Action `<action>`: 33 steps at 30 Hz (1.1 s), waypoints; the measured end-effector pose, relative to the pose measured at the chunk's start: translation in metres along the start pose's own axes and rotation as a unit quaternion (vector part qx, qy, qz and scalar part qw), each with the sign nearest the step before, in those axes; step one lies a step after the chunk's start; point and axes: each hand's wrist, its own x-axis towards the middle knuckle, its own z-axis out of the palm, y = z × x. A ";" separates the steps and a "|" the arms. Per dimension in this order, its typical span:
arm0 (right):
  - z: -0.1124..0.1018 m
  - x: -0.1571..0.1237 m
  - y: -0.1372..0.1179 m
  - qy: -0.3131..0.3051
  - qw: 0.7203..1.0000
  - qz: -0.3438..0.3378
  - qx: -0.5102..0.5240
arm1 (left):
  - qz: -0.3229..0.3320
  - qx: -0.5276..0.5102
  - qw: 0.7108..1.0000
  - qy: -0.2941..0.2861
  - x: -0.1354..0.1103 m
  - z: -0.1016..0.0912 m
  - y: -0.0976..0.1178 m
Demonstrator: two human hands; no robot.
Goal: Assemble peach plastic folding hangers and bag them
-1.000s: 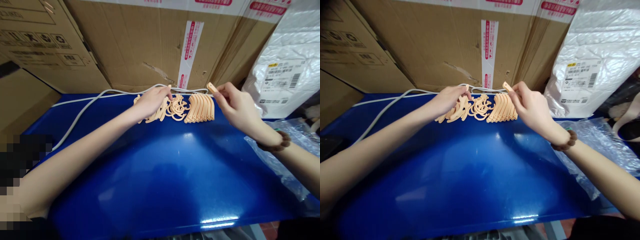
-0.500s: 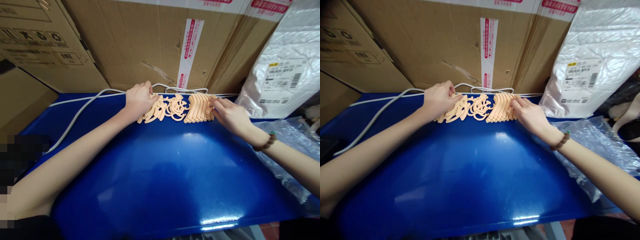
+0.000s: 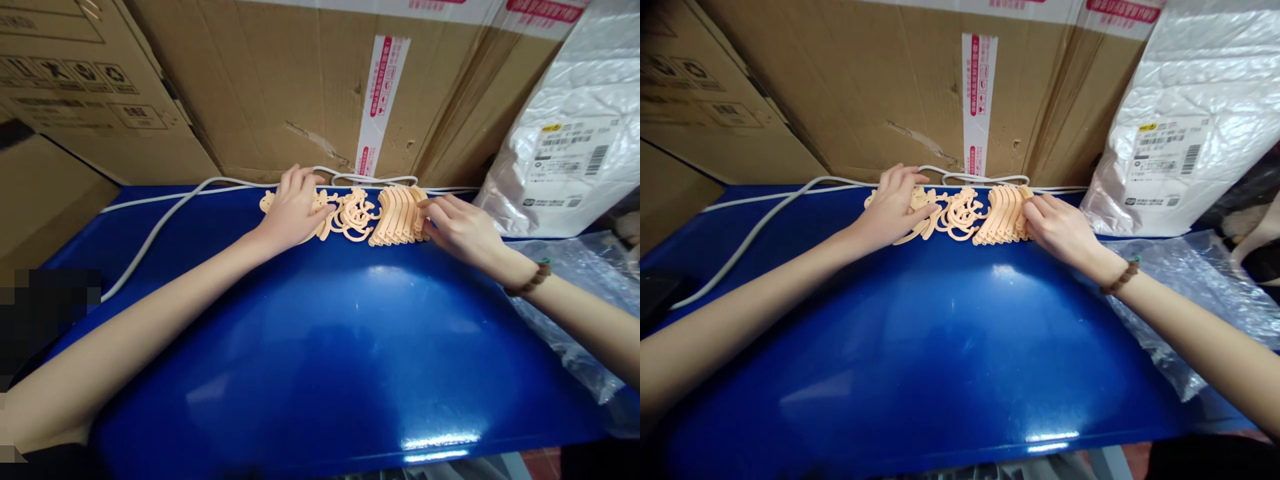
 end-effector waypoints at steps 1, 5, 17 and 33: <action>0.001 -0.001 -0.001 0.000 1.000 0.007 0.016 | 0.009 -0.001 1.000 -0.010 -0.001 -0.001 0.006; 0.004 -0.006 -0.001 -0.018 0.994 0.052 0.091 | 0.039 -0.005 0.998 -0.040 -0.008 -0.005 0.030; 0.006 -0.009 0.005 -0.039 0.979 0.098 0.175 | 0.098 -0.004 0.995 -0.035 -0.013 -0.007 0.047; -0.004 -0.003 0.006 -0.051 0.983 0.072 0.161 | 0.165 -0.003 0.985 -0.052 -0.046 -0.010 0.073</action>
